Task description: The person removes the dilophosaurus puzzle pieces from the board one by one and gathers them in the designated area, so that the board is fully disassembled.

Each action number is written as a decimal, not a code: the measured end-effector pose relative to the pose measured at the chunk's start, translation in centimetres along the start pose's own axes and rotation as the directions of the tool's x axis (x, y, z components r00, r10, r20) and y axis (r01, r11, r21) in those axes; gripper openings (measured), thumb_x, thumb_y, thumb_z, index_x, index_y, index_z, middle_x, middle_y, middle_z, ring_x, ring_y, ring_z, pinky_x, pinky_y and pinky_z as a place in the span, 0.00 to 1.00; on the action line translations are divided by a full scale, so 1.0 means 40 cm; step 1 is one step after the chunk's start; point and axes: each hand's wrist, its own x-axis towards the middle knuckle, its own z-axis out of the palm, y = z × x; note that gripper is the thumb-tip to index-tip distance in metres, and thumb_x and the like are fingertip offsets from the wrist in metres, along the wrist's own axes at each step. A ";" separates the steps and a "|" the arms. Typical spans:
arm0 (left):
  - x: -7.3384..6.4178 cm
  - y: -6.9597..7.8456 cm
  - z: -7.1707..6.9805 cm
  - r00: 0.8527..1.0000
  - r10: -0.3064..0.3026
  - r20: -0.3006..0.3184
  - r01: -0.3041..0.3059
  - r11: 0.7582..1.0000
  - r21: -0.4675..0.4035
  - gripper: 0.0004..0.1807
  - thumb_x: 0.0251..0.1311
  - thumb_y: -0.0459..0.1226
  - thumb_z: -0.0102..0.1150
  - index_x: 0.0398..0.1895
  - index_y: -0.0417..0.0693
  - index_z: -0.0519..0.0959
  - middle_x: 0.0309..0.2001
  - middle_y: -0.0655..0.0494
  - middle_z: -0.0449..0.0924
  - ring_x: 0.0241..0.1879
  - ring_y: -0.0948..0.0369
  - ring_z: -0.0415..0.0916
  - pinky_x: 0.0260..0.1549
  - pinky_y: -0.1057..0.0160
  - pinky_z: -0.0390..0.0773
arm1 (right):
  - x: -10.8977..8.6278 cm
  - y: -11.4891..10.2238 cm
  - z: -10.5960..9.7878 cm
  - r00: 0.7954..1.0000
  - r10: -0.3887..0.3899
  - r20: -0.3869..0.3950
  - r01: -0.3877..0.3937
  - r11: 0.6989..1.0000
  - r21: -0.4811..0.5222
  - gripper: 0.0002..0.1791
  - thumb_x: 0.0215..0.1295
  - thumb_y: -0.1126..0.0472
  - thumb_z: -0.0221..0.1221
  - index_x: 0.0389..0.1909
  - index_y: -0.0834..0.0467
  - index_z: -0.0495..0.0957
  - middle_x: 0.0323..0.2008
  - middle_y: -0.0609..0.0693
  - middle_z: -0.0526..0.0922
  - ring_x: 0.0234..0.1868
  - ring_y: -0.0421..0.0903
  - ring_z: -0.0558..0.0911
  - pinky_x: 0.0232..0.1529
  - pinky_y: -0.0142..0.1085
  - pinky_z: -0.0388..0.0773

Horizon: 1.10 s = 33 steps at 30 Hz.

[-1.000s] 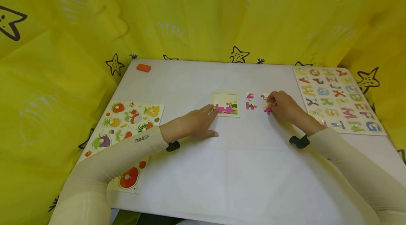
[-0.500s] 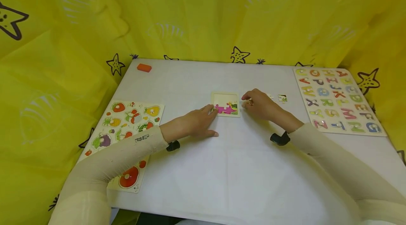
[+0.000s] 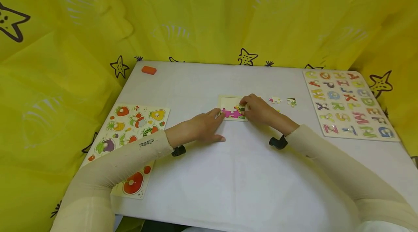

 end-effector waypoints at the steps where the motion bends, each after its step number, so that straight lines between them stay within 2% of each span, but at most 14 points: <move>1: 0.000 0.001 0.000 1.000 0.000 0.000 0.000 1.000 0.002 0.54 0.72 0.66 0.53 0.86 0.43 0.48 0.85 0.38 0.46 0.80 0.43 0.59 0.76 0.46 0.66 | 0.001 0.001 0.002 1.000 -0.005 0.003 0.005 1.000 -0.003 0.21 0.77 0.64 0.60 0.65 0.67 0.74 0.61 0.65 0.75 0.57 0.59 0.75 0.66 0.56 0.73; 8: -0.001 0.002 -0.001 1.000 -0.001 0.000 0.001 1.000 0.020 0.54 0.72 0.67 0.53 0.86 0.43 0.49 0.84 0.39 0.47 0.81 0.44 0.58 0.76 0.47 0.66 | 0.010 0.001 0.002 0.999 -0.011 0.033 0.012 0.999 -0.041 0.22 0.77 0.64 0.60 0.67 0.67 0.72 0.62 0.66 0.73 0.57 0.58 0.74 0.66 0.55 0.73; 15: 0.002 0.001 0.001 1.000 0.002 0.002 -0.002 1.000 0.017 0.54 0.72 0.67 0.53 0.86 0.43 0.48 0.84 0.39 0.46 0.81 0.44 0.57 0.76 0.47 0.66 | 0.017 -0.005 -0.010 0.997 -0.055 0.061 0.061 0.993 -0.101 0.20 0.76 0.65 0.62 0.63 0.69 0.73 0.59 0.69 0.72 0.60 0.63 0.73 0.65 0.58 0.72; 18: 0.003 0.000 0.002 1.000 0.006 0.004 -0.006 1.000 0.014 0.54 0.72 0.67 0.53 0.86 0.43 0.48 0.85 0.38 0.46 0.81 0.43 0.57 0.76 0.47 0.65 | 0.017 -0.006 -0.012 0.997 -0.048 0.060 0.054 0.994 -0.098 0.20 0.75 0.65 0.62 0.63 0.68 0.73 0.58 0.68 0.72 0.60 0.63 0.73 0.65 0.58 0.72; 23: 0.005 -0.001 0.004 1.000 0.006 -0.004 -0.006 1.000 0.005 0.54 0.71 0.67 0.53 0.86 0.43 0.48 0.84 0.39 0.47 0.80 0.43 0.59 0.76 0.46 0.66 | 0.012 -0.007 -0.008 1.000 0.001 0.009 0.000 0.995 -0.096 0.20 0.74 0.62 0.65 0.62 0.60 0.74 0.57 0.65 0.74 0.57 0.61 0.74 0.59 0.57 0.70; 27: 0.005 -0.003 0.006 1.000 0.003 -0.012 -0.003 1.000 -0.001 0.54 0.71 0.67 0.54 0.86 0.43 0.49 0.84 0.39 0.48 0.80 0.43 0.60 0.76 0.47 0.66 | 0.007 -0.002 0.005 0.998 -0.014 -0.055 0.010 0.997 -0.078 0.18 0.73 0.63 0.65 0.60 0.57 0.75 0.52 0.62 0.80 0.54 0.59 0.79 0.53 0.55 0.66; 33: 0.003 -0.004 0.006 1.000 0.018 -0.019 -0.018 1.000 0.015 0.54 0.72 0.67 0.53 0.86 0.42 0.49 0.84 0.38 0.49 0.80 0.44 0.58 0.76 0.48 0.67 | -0.003 0.010 0.025 0.990 -0.027 -0.137 0.019 0.998 -0.053 0.15 0.75 0.66 0.61 0.60 0.56 0.77 0.48 0.60 0.84 0.51 0.58 0.83 0.52 0.56 0.64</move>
